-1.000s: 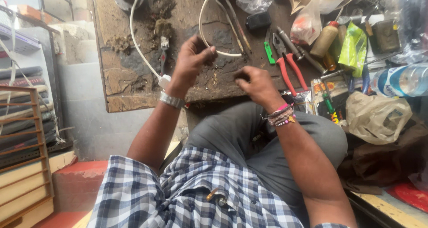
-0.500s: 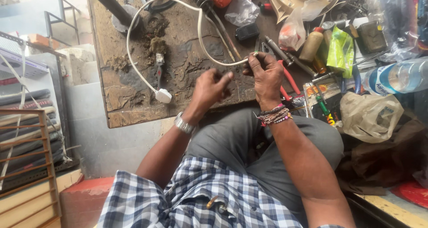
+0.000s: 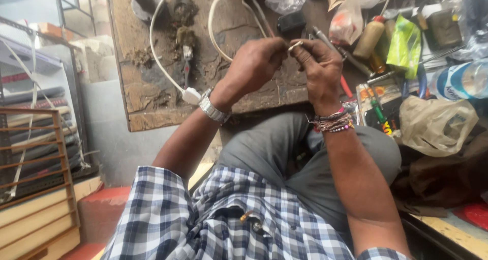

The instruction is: The person strips the outer insulation of a white electrical cord using pliers, twists the exposed internal wires, and connects them to a small black electrical component.

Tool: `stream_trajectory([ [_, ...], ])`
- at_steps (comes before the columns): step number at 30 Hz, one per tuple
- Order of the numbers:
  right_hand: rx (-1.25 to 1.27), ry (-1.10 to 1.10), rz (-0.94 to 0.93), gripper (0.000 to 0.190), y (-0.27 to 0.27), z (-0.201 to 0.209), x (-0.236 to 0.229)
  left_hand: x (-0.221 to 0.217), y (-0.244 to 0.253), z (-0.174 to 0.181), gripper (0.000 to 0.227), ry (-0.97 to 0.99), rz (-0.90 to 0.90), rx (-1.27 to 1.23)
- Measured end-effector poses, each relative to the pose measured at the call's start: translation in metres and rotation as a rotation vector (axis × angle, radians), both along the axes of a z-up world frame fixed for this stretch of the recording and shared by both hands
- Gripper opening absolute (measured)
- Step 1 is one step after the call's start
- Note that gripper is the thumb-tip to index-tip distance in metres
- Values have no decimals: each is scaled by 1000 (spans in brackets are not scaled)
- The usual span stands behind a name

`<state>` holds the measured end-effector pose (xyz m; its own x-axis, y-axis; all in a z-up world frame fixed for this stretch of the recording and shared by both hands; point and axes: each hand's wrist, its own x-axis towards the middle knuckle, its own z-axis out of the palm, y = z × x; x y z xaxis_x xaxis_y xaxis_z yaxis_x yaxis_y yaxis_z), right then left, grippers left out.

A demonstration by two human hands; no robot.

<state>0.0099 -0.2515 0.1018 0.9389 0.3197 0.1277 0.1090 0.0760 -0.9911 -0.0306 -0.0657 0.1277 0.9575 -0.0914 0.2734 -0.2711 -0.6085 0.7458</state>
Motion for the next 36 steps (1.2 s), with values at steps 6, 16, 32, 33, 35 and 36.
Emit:
stream_trajectory([
  [6, 68, 25, 85, 18, 6, 13, -5, -3, 16, 10, 10, -29, -61, -142],
  [16, 102, 64, 46, 15, 1, 9, -2, 1, 8, 3, 9, 96, 24, -109],
  [32, -561, -880, -243, 16, 13, 21, -14, 3, -12, 0, 13, 274, 195, -15],
  [33, -607, -1008, -282, 17, 15, 21, -14, 4, -12, 0, 14, 293, 205, 10],
  [35, -479, -807, -228, 16, 16, 17, -14, 2, -10, 0, 14, 295, 179, -121],
  [36, -416, -703, -197, 15, 17, 15, -14, 0, -7, 0, 15, 299, 167, -187],
])
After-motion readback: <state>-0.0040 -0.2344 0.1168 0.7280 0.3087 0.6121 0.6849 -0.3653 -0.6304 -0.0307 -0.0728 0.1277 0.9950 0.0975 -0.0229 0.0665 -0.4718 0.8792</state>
